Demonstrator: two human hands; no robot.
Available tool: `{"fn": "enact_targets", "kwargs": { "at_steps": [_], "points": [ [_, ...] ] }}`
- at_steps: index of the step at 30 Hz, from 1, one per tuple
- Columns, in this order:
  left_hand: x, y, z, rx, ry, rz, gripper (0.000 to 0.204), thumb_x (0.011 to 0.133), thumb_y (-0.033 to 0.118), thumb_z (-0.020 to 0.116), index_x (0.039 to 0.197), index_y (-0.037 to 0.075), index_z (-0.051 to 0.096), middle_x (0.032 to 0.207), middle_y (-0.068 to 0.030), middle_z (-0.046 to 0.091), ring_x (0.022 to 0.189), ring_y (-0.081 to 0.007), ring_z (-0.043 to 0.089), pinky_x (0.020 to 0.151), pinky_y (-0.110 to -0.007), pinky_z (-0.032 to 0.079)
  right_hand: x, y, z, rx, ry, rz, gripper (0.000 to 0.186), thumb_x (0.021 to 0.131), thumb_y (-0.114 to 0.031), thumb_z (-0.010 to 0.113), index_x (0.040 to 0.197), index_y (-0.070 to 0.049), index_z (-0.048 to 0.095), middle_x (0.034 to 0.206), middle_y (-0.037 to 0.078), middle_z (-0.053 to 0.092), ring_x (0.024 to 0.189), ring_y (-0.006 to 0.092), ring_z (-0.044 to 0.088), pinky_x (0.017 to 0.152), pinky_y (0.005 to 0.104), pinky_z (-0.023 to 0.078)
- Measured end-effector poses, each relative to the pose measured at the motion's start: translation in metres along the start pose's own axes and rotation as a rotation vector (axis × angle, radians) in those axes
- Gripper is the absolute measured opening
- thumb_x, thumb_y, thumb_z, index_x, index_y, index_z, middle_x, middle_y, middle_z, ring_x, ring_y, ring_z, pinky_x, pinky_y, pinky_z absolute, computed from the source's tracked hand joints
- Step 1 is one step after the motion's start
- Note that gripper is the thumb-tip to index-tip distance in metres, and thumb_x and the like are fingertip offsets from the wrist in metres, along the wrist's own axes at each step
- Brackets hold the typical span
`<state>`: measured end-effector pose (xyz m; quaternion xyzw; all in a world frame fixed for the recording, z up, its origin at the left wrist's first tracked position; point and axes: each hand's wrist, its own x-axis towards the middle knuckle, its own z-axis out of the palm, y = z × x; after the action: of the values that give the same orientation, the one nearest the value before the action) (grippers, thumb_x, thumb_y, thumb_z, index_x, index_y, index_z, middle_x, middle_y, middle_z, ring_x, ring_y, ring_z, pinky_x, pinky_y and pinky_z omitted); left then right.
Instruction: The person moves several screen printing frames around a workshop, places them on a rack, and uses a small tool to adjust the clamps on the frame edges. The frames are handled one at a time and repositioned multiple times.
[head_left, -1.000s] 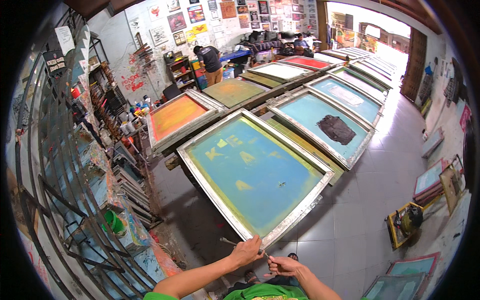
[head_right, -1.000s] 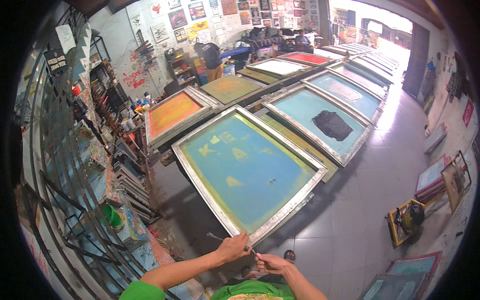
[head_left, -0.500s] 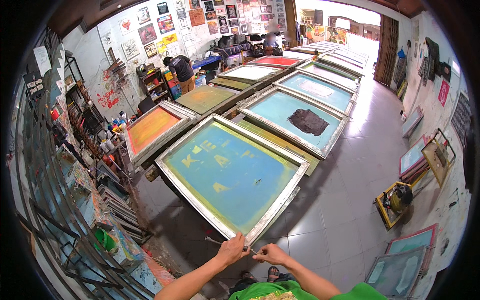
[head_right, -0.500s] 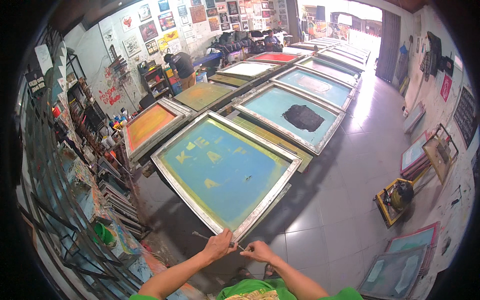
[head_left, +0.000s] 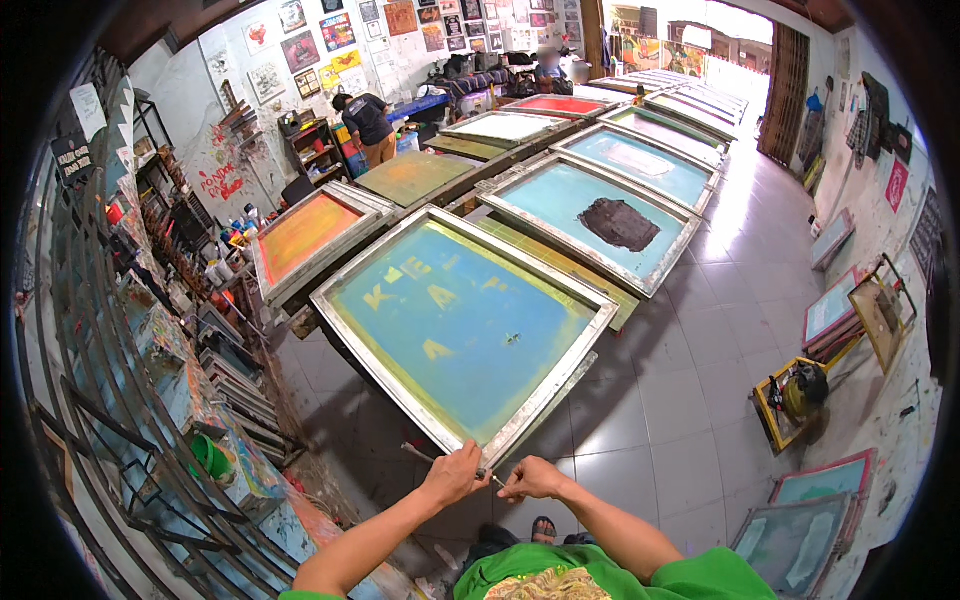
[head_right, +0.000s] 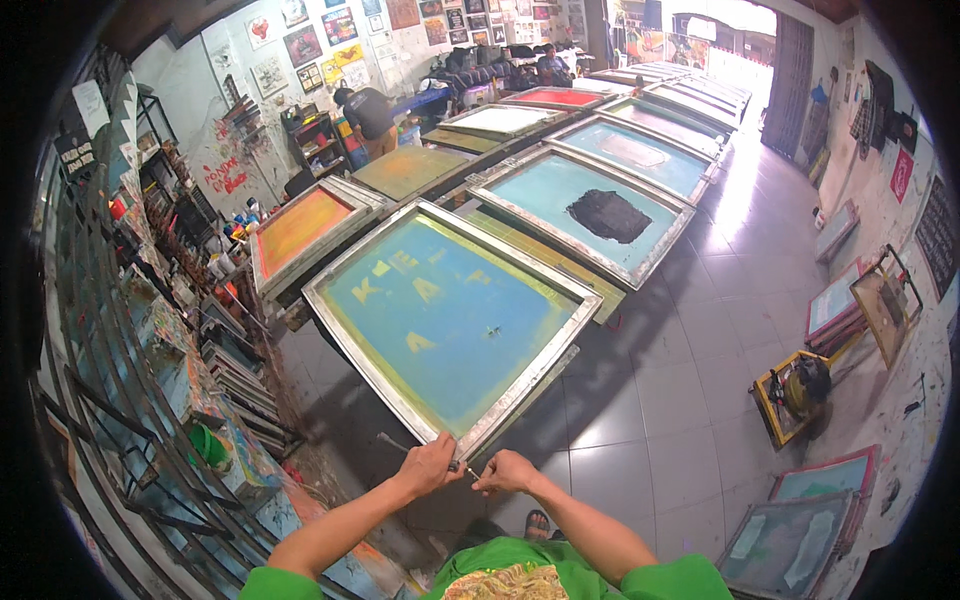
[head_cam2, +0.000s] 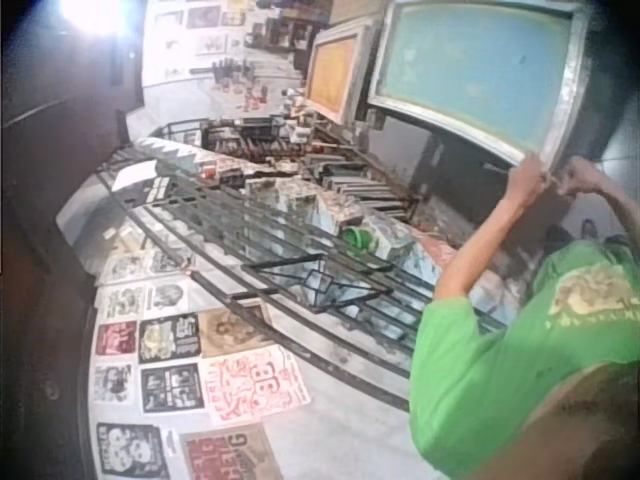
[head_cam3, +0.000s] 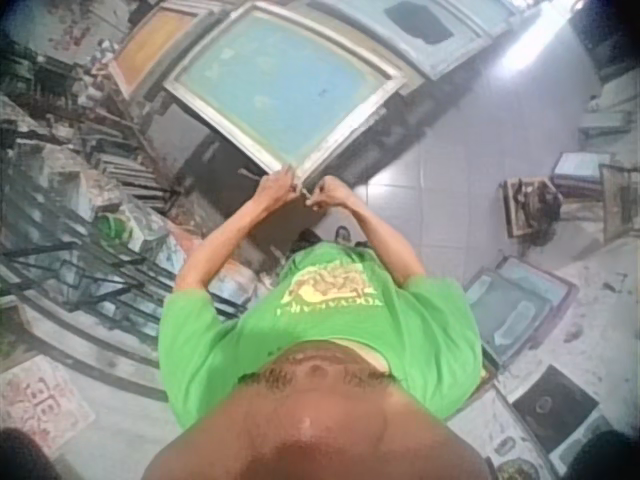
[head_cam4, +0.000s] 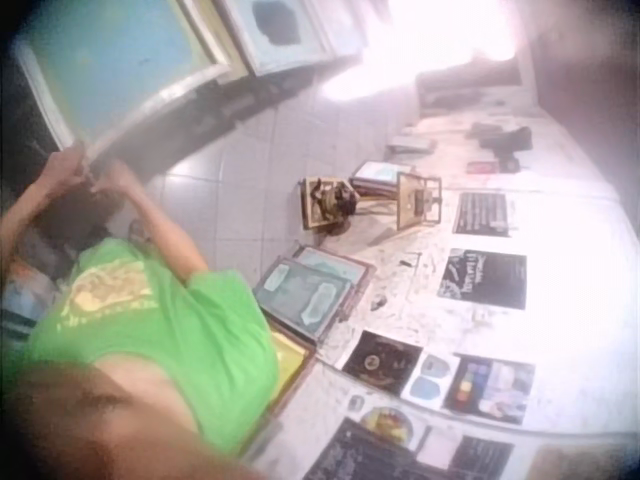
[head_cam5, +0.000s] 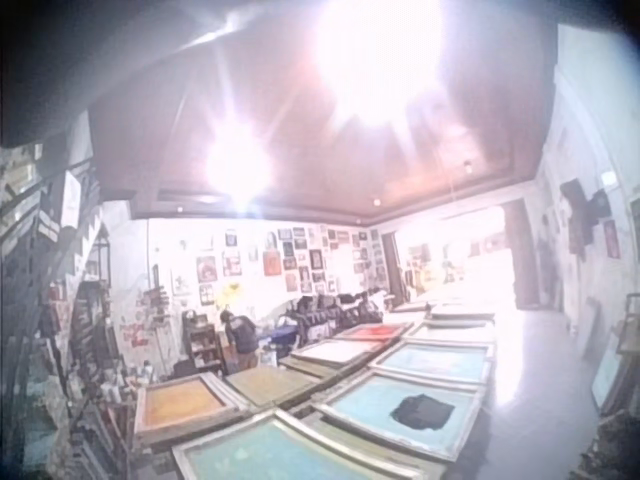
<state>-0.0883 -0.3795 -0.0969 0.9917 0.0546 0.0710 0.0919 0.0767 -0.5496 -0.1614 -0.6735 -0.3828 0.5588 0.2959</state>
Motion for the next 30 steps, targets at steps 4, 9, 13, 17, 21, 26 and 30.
{"fn": "enact_targets", "kwargs": {
  "at_steps": [4, 9, 13, 17, 21, 26, 30],
  "points": [
    [-0.005, 0.000, 0.000, -0.019, -0.078, -0.064, 0.044, 0.093, 0.037, 0.076, 0.107, -0.001, 0.058, 0.108, -0.0174, 0.058, 0.083, -0.0377, 0.072, 0.064, -0.050, 0.060, -0.033, -0.039, 0.025, -0.445, 0.402, -0.053, 0.036, 0.088, -0.039, 0.087, 0.083, -0.005, 0.079, 0.077, 0.008, 0.078, 0.079, 0.0174, 0.077, 0.074, 0.0356, 0.059],
    [-0.001, 0.003, -0.003, -0.037, -0.060, -0.043, 0.044, 0.094, 0.037, 0.075, 0.108, -0.001, 0.057, 0.109, -0.0174, 0.057, 0.083, -0.0380, 0.071, 0.065, -0.050, 0.060, -0.017, 0.005, 0.012, 0.156, 0.046, -0.051, 0.045, 0.100, -0.045, 0.074, 0.102, -0.001, 0.080, 0.086, 0.009, 0.080, 0.076, 0.0154, 0.074, 0.072, 0.0351, 0.057],
    [-0.004, 0.002, -0.001, -0.042, -0.054, -0.054, 0.045, 0.094, 0.038, 0.074, 0.108, 0.000, 0.056, 0.109, -0.0177, 0.057, 0.085, -0.0387, 0.071, 0.066, -0.050, 0.060, -0.026, -0.005, 0.005, 0.238, -0.065, -0.052, 0.039, 0.108, -0.036, 0.067, 0.106, 0.002, 0.078, 0.093, 0.008, 0.081, 0.079, 0.0131, 0.074, 0.072, 0.0330, 0.057],
    [-0.002, 0.003, -0.001, -0.043, -0.040, -0.044, 0.046, 0.095, 0.039, 0.074, 0.108, -0.001, 0.057, 0.108, -0.0180, 0.057, 0.084, -0.0381, 0.071, 0.065, -0.049, 0.060, -0.020, -0.012, 0.003, 0.100, 0.017, -0.033, 0.033, 0.101, -0.034, 0.077, 0.103, 0.000, 0.078, 0.086, 0.006, 0.081, 0.077, 0.0133, 0.075, 0.069, 0.0329, 0.056],
    [-0.004, 0.001, -0.001, -0.012, -0.038, -0.041, 0.045, 0.095, 0.038, 0.074, 0.106, -0.002, 0.057, 0.105, -0.0181, 0.056, 0.082, -0.0372, 0.072, 0.064, -0.048, 0.061, -0.035, -0.040, 0.012, -0.359, 0.276, -0.039, 0.035, 0.095, -0.035, 0.083, 0.098, 0.000, 0.078, 0.080, 0.007, 0.079, 0.076, 0.0148, 0.076, 0.069, 0.0335, 0.058],
    [-0.003, 0.002, 0.000, -0.023, -0.021, -0.030, 0.045, 0.095, 0.038, 0.074, 0.106, -0.002, 0.057, 0.104, -0.0177, 0.056, 0.082, -0.0363, 0.072, 0.063, -0.048, 0.060, -0.021, -0.012, 0.012, 0.013, 0.128, -0.046, 0.036, 0.095, -0.035, 0.082, 0.092, 0.001, 0.078, 0.078, 0.010, 0.078, 0.076, 0.0164, 0.077, 0.072, 0.0337, 0.060],
    [-0.003, 0.001, 0.000, -0.018, -0.041, -0.043, 0.046, 0.094, 0.040, 0.074, 0.108, -0.001, 0.057, 0.108, -0.0169, 0.057, 0.083, -0.0362, 0.072, 0.065, -0.048, 0.061, -0.010, 0.001, 0.009, 0.032, 0.072, -0.074, 0.036, 0.094, -0.034, 0.083, 0.093, 0.001, 0.079, 0.078, 0.010, 0.079, 0.073, 0.0158, 0.076, 0.070, 0.0340, 0.060]
  ]
}}
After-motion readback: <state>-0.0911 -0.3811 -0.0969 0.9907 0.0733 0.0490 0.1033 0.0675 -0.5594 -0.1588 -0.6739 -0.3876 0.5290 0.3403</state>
